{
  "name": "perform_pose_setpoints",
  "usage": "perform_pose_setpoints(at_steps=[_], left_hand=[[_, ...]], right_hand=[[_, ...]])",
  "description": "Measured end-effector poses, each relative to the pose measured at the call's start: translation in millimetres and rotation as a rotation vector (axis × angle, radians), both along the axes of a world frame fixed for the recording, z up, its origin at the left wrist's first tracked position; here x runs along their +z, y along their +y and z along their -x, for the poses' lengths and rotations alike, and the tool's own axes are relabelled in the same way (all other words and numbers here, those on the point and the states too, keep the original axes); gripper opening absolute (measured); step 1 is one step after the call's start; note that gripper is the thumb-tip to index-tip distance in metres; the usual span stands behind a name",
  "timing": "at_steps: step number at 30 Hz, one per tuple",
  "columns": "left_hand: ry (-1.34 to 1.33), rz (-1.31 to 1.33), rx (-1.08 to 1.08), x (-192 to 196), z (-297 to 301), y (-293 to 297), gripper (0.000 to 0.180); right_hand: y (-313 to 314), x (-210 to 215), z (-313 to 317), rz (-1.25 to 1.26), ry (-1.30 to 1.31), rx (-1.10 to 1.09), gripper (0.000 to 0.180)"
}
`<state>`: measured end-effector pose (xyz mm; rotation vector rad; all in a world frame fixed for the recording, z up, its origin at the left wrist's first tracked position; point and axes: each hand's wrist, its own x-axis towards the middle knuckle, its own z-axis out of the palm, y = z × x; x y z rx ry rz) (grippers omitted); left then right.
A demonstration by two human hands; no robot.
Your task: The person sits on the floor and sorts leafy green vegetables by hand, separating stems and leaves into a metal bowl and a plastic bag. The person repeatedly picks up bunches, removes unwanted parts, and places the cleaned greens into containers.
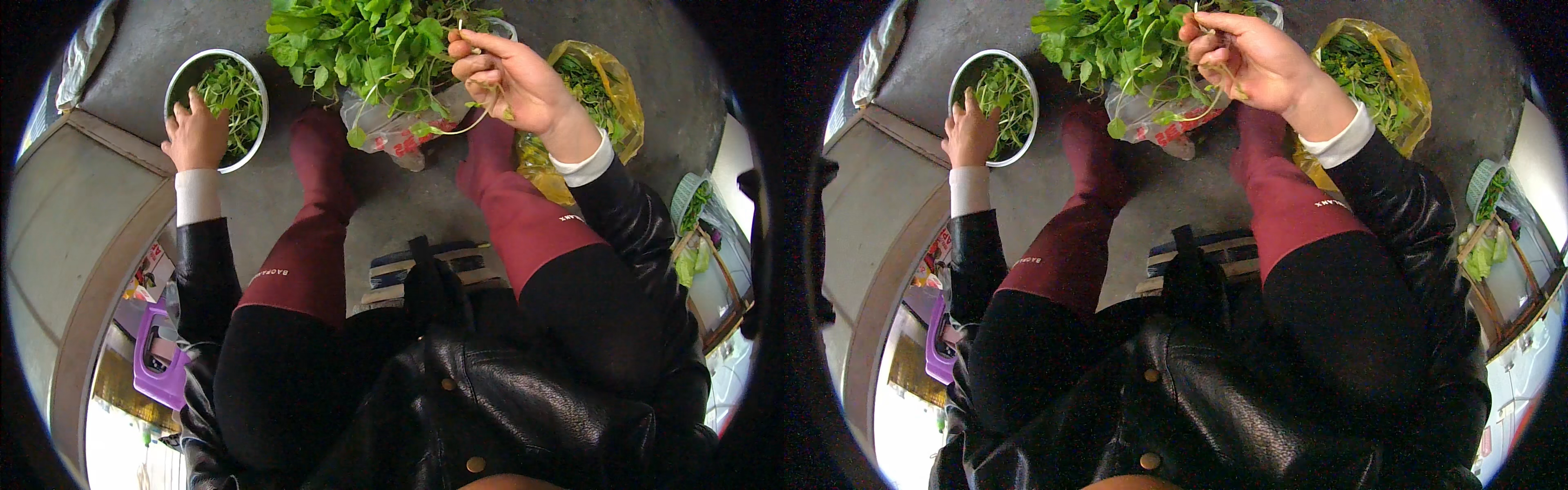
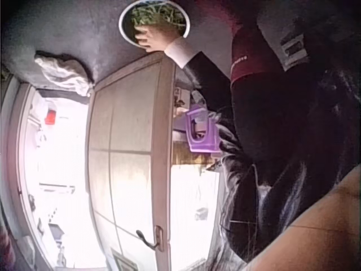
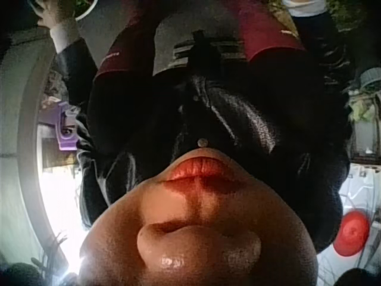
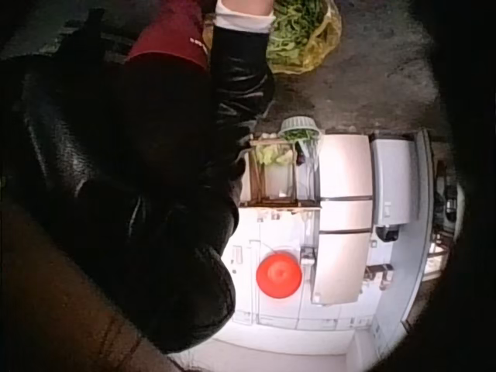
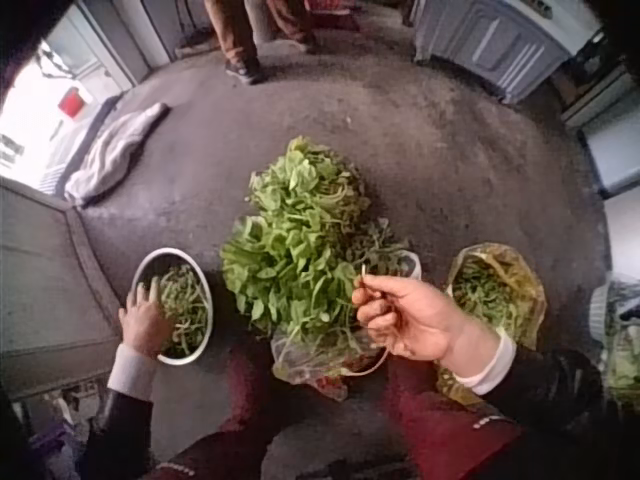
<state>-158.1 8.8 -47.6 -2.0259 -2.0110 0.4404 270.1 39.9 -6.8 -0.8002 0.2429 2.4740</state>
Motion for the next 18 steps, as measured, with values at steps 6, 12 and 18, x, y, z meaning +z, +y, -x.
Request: perform_pose_setpoints(at_steps=[6,12,18], left_hand=[[-1.381,0.67,-0.111,67.6,-154.5,2.0,0.036],[-2.005,0.669,0.119,40.1,-197.4,-27.5,0.031],[-1.75,0.688,0.083,39.5,-181.6,-19.0,0.026]], right_hand=[[-12.2,-10.5,9.0,-0.02,0.027,-0.15,0.021],[-20.3,-7.1,33.7,-0.229,0.054,-0.211,0.018],[-25.9,-2.5,38.9,-0.415,-0.277,-0.172,0.02]])
